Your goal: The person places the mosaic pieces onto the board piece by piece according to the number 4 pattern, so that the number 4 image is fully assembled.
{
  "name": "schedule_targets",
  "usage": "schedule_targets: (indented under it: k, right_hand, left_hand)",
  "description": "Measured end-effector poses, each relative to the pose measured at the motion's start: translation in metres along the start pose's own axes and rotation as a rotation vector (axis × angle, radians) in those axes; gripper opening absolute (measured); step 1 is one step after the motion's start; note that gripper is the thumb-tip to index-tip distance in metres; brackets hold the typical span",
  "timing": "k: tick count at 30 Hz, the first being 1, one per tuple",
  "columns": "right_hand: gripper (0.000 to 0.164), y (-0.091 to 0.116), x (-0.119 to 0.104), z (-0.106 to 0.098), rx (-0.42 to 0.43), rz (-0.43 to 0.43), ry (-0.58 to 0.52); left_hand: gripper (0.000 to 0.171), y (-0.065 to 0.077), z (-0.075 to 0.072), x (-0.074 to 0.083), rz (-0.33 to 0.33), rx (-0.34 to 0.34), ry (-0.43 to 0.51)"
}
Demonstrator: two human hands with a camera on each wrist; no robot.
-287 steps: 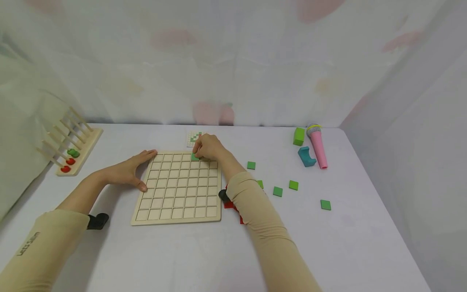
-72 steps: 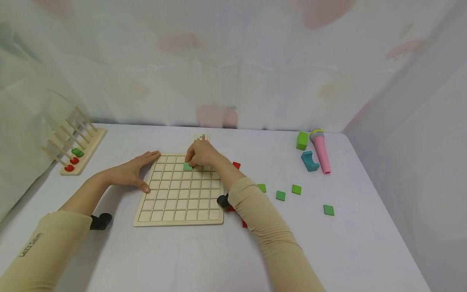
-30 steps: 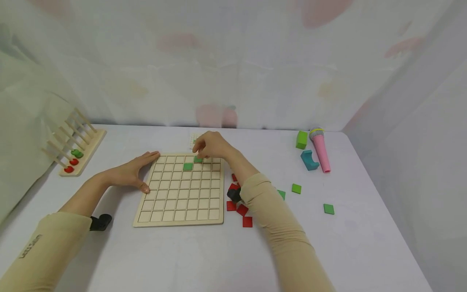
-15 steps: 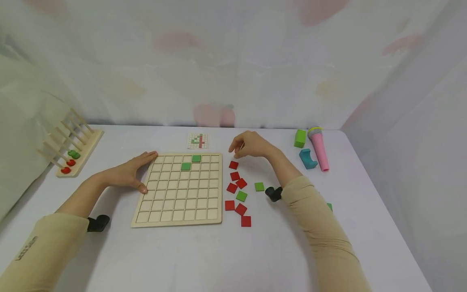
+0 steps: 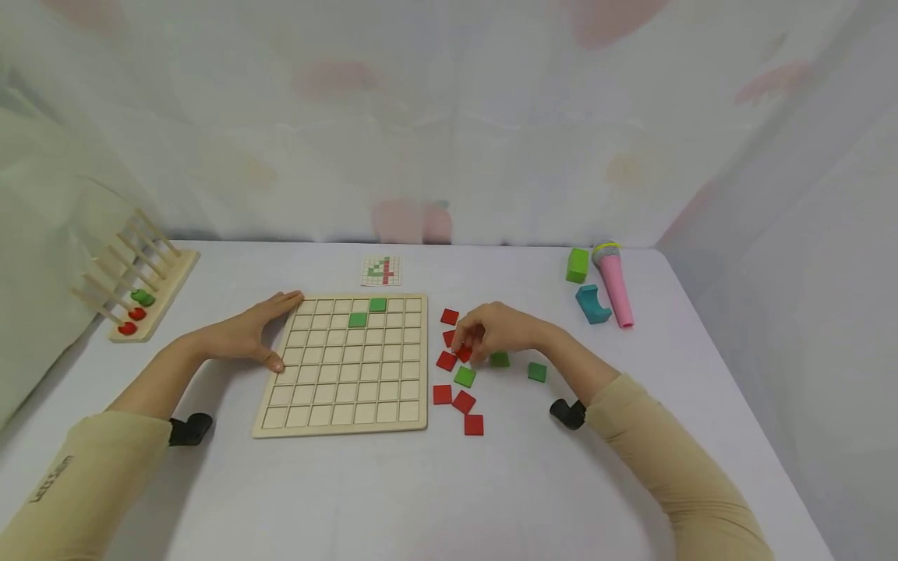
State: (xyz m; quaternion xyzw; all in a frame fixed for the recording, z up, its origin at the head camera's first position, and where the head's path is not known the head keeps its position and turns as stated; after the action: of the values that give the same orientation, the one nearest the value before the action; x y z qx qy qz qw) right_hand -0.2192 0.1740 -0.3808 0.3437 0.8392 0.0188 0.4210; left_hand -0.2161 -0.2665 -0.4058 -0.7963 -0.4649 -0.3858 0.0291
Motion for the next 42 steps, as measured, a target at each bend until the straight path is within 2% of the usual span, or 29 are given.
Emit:
schedule_targets:
  k: [5, 12, 27, 42]
  right_hand:
    - [0.020, 0.003, -0.001, 0.011, -0.033, 0.007, -0.006]
    - [0.023, 0.003, 0.001, 0.016, -0.036, 0.019, -0.004]
    - [0.024, -0.002, -0.002, 0.019, -0.062, 0.018, 0.091]
    - [0.024, -0.003, -0.003, 0.019, -0.048, -0.003, 0.141]
  left_hand:
    - [0.129, 0.000, 0.001, -0.002, -0.001, 0.007, -0.012]
    - [0.130, 0.000, 0.001, -0.002, 0.005, 0.007, -0.010]
    - [0.131, -0.001, 0.000, 0.000, -0.001, -0.001, -0.001]
    - [0.131, -0.001, 0.001, -0.001, 0.005, 0.003, -0.003]
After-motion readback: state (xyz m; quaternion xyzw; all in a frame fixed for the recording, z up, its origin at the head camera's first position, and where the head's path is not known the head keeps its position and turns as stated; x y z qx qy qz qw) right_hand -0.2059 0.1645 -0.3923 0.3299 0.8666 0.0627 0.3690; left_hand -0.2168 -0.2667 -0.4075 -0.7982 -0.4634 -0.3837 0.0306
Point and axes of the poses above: each hand's wrist, its own y-axis away from the middle knuckle, its own z-axis out of the palm, x = y × z, the point moved 1 cm from there along -y, towards the middle knuckle, and after that the axes turned 5 degrees about -x, right-handed, at the moved point
